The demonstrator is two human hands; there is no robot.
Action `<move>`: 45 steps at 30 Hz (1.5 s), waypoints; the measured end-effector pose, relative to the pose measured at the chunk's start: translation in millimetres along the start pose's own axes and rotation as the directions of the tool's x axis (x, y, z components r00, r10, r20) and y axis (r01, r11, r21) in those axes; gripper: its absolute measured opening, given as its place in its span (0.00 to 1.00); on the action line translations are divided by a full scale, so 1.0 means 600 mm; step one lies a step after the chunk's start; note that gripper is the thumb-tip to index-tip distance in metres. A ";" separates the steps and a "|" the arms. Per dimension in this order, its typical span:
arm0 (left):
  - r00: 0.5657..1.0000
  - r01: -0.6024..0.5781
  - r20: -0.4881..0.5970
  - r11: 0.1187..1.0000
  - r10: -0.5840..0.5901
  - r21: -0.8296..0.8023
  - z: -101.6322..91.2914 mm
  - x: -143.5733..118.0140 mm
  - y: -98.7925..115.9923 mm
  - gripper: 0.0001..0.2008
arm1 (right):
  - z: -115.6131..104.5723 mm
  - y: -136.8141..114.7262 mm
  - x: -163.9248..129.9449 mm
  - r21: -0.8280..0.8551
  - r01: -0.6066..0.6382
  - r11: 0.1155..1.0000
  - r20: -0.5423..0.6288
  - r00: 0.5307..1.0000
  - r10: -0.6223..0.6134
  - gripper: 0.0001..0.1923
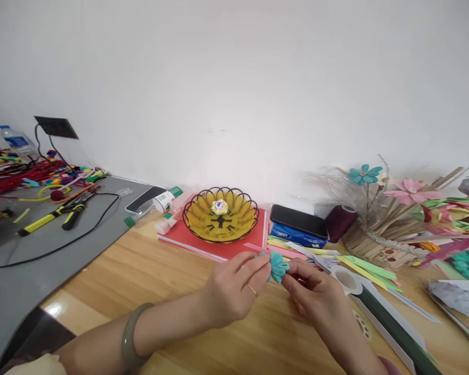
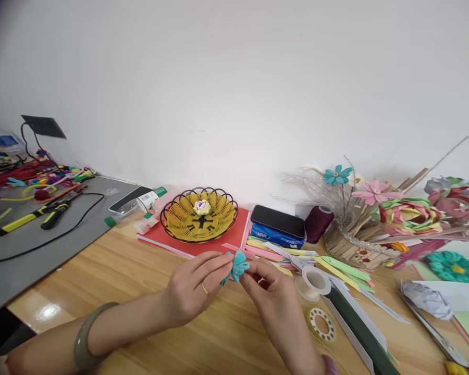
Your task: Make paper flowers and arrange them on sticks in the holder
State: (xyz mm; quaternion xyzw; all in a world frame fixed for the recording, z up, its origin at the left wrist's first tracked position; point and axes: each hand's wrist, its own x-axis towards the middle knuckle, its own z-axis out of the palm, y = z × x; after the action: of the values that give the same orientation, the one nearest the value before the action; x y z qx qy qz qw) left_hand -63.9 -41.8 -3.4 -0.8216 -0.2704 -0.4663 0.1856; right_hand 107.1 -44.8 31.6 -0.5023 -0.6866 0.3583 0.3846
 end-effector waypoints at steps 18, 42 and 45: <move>0.989 -0.143 -0.051 0.990 0.142 -0.013 0.000 0.009 -0.004 0.10 | -0.024 0.007 0.006 0.285 -0.221 0.933 0.385 0.917 0.099 0.19; 0.999 -0.037 0.030 0.997 0.035 0.061 0.030 0.009 0.010 0.09 | -0.014 0.028 -0.006 -0.230 0.162 0.960 0.013 0.986 -0.163 0.13; 0.999 -0.050 0.024 0.997 0.048 0.059 0.035 0.009 0.009 0.10 | -0.019 0.027 -0.001 -0.162 0.095 0.982 0.074 0.994 -0.084 0.13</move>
State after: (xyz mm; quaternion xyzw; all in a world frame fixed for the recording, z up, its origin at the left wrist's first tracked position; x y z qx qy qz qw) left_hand -44.3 -32.9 -9.3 -0.8273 -0.2660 -0.4440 0.2184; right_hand 123.9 -40.4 22.6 -0.4888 -0.7484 0.2988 0.3342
